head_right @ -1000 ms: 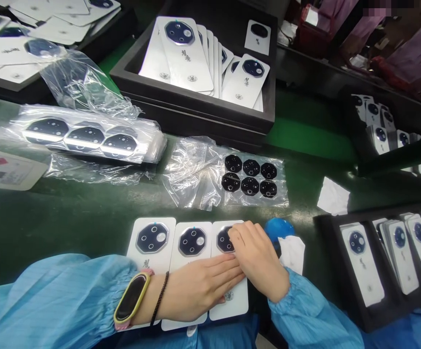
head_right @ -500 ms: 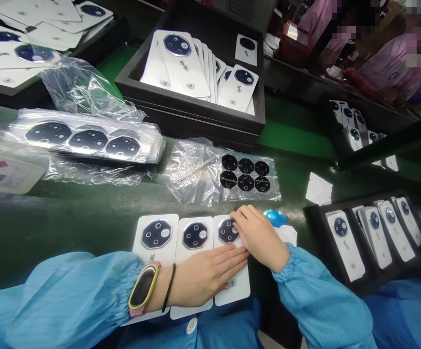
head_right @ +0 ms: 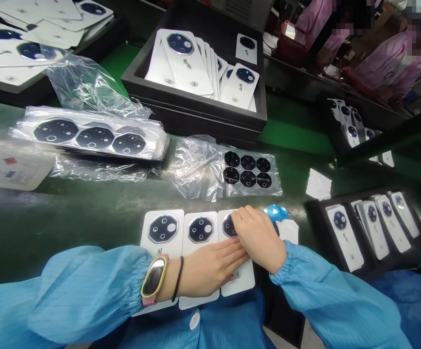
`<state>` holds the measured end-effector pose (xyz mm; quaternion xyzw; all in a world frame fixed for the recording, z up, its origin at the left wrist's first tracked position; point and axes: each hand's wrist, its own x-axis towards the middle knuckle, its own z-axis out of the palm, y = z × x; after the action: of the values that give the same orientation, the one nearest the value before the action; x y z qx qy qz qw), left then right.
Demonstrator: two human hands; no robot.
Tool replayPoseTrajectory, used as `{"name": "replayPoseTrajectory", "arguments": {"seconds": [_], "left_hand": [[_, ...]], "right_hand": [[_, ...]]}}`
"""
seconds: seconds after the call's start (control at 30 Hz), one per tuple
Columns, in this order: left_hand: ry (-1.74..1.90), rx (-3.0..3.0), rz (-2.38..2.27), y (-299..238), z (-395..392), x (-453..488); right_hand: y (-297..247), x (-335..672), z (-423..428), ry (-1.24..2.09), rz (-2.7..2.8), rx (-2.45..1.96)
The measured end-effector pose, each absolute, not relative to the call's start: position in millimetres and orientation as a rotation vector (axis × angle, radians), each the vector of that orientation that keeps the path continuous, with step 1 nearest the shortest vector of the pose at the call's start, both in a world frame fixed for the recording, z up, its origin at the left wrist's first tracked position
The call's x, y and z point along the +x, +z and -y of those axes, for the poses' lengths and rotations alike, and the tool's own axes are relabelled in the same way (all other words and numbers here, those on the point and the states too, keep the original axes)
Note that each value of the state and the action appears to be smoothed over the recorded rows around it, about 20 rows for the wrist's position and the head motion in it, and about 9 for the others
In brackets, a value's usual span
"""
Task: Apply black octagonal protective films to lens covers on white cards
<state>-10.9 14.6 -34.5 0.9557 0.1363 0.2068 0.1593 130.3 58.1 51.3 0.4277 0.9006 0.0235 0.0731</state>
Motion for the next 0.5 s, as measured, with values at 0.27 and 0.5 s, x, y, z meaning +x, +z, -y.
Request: {"name": "replayPoseTrajectory", "arguments": {"seconds": [0.27,0.5], "left_hand": [[0.632,2.756,-0.378,-35,-17,-10],[0.593,2.781,-0.379,-33,-17,-12]], "right_hand": [[75,98,-75,-0.349,-2.138,1.297],[68,97,-91,-0.468,-2.094,1.436]]}}
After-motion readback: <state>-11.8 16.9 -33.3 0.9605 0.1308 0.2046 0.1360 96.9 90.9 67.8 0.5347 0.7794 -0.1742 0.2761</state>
